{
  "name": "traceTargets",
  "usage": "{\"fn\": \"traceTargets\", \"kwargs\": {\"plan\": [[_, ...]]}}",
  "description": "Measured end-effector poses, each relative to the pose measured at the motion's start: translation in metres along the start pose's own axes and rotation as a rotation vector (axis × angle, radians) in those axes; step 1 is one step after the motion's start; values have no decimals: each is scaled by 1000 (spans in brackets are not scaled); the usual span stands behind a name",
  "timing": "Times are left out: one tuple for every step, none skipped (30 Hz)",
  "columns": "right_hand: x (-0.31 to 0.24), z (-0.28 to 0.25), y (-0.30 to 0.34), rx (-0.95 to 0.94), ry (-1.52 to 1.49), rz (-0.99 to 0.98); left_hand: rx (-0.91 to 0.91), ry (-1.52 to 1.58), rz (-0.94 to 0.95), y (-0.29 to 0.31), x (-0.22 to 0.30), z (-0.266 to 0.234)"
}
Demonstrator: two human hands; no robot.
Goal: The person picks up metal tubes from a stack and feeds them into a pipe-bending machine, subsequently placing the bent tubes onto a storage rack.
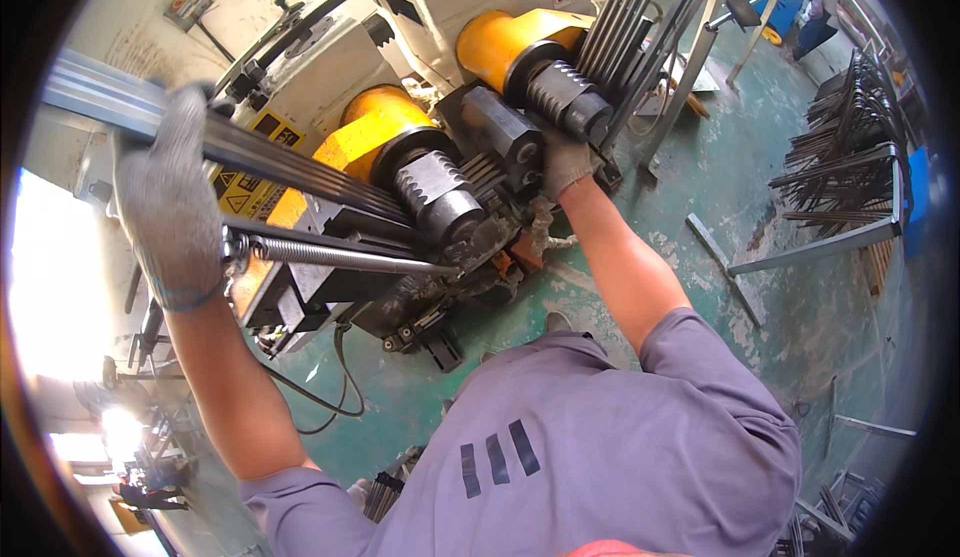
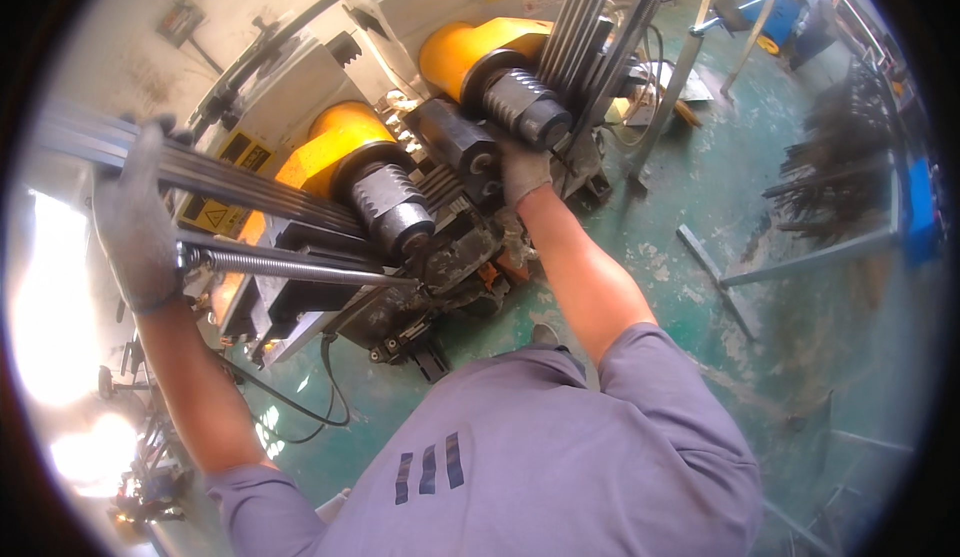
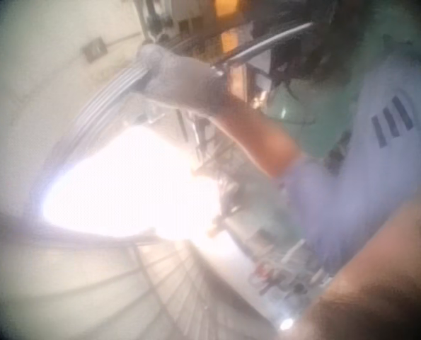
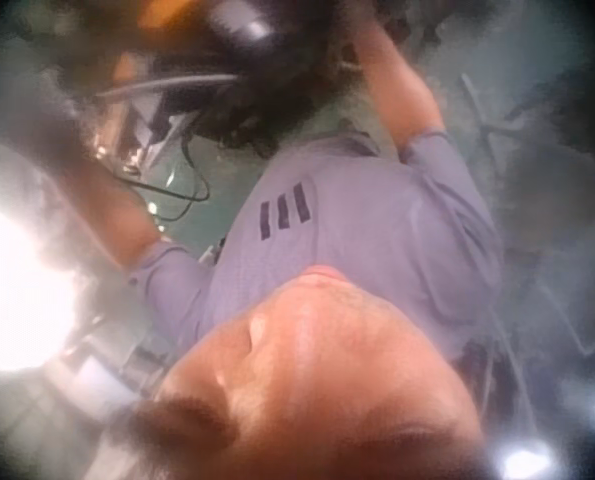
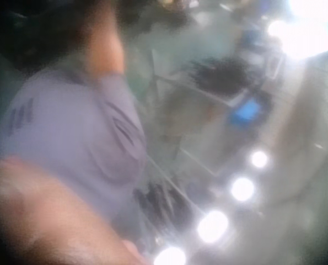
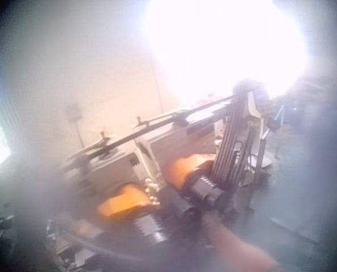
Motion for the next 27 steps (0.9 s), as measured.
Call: {"fn": "traceTargets", "kwargs": {"plan": [[0, -2, -1, 1, 120, -72, 1, -54, 57, -6, 8, 8], [-5, 1, 1, -5, 237, -146, -73, -16, 64, -15, 8, 18], [-4, 3, 2, -21, 289, -136, -148, 22, 72, -23, 9, 28], [-6, 6, 3, -37, 340, -126, -189, 26, 197, -28, 18, 37], [-7, 6, 3, -47, 392, -117, -232, 32, 325, -29, 34, 50], [-7, 7, 3, -45, 423, -195, -277, 225, 250, -30, 43, 64], [-3, 6, 1, -41, 450, -277, -392, 74, 529, -34, 54, 71], [-5, 7, 0, -42, 515, -344, -351, 26, 308, -38, 60, 73], [-5, 8, 1, -38, 578, -411, -306, -21, 88, -38, 65, 73], [-8, 6, 4, -31, 680, -464, -305, 67, 107, -38, 62, 76], [-10, 6, 7, -21, 779, -514, -307, 153, 128, -37, 54, 79], [-11, 4, 6, -34, 678, -494, -309, 239, 149, -37, 49, 81], [-10, 6, 7, -57, 577, -473, -303, 248, 132, -36, 51, 79], [-10, 7, 9, -69, 539, -461, -297, 257, 115, -33, 54, 77], [-10, 8, 11, -78, 502, -448, -291, 266, 99, -31, 57, 75], [-11, 6, 11, -70, 534, -450, -293, 270, 84, -30, 58, 75], [-10, 4, 9, -60, 520, -429, -296, 274, 69, -30, 59, 76], [-9, 3, 7, -51, 506, -408, -298, 277, 54, -30, 59, 77], [-5, 4, 4, -45, 447, -364, -291, 282, 61, -29, 59, 76], [-2, 4, 1, -39, 387, -320, -284, 287, 69, -29, 60, 75], [-2, 5, 1, -53, 422, -339, -277, 291, 77, -28, 60, 74], [-4, 6, 3, -68, 458, -358, -281, 296, 75, -29, 58, 74], [-5, 7, 4, -73, 471, -361, -285, 301, 73, -30, 57, 74], [-6, 9, 6, -80, 484, -364, -288, 305, 71, -30, 55, 74], [-9, 8, 6, -72, 475, -352, -293, 308, 72, -31, 53, 76], [-10, 7, 5, -65, 466, -339, -297, 311, 72, -32, 51, 77], [-10, 6, 5, -64, 478, -374, -302, 314, 73, -33, 49, 79]]}}
Point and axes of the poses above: each hand's wrist, its own y-axis away from the middle knuckle, its own z-axis out of the palm, x = y × z, the point moved 7 cm from there along -y, towards the middle knuckle, and after that the axes turned 5 degrees about z, right-handed, at the moved point
